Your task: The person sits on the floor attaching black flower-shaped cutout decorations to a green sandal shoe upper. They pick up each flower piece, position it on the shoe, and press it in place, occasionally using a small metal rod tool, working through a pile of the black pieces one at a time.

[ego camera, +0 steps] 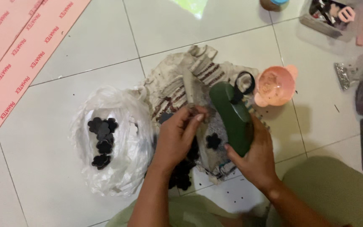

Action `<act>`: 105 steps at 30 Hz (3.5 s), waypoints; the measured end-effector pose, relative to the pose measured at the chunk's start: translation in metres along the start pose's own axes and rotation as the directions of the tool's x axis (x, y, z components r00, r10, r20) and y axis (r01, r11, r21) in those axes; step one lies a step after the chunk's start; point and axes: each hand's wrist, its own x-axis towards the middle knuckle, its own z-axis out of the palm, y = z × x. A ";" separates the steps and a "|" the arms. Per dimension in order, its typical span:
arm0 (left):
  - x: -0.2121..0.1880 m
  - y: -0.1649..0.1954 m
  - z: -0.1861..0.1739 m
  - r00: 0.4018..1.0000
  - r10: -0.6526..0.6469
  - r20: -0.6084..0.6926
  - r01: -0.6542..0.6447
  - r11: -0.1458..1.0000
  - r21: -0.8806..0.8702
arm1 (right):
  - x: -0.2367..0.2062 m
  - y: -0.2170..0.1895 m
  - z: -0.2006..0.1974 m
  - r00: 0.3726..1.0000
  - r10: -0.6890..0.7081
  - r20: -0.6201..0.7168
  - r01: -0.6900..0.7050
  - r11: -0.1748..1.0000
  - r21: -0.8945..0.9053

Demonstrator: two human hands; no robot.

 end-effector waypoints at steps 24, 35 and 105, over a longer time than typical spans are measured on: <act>-0.062 -0.078 0.069 0.900 -0.190 -0.392 -0.010 0.891 -0.455 | 0.015 0.006 0.008 0.995 0.070 -0.067 -0.070 0.997 0.015; -0.063 -0.075 0.067 0.892 -0.173 -0.417 0.034 0.947 -0.319 | 0.013 0.006 0.011 0.994 0.049 -0.099 -0.049 0.999 0.005; -0.064 -0.067 0.074 0.967 0.212 -0.140 -0.084 0.785 0.613 | -0.045 -0.031 -0.099 0.953 -0.269 0.139 0.253 0.959 0.127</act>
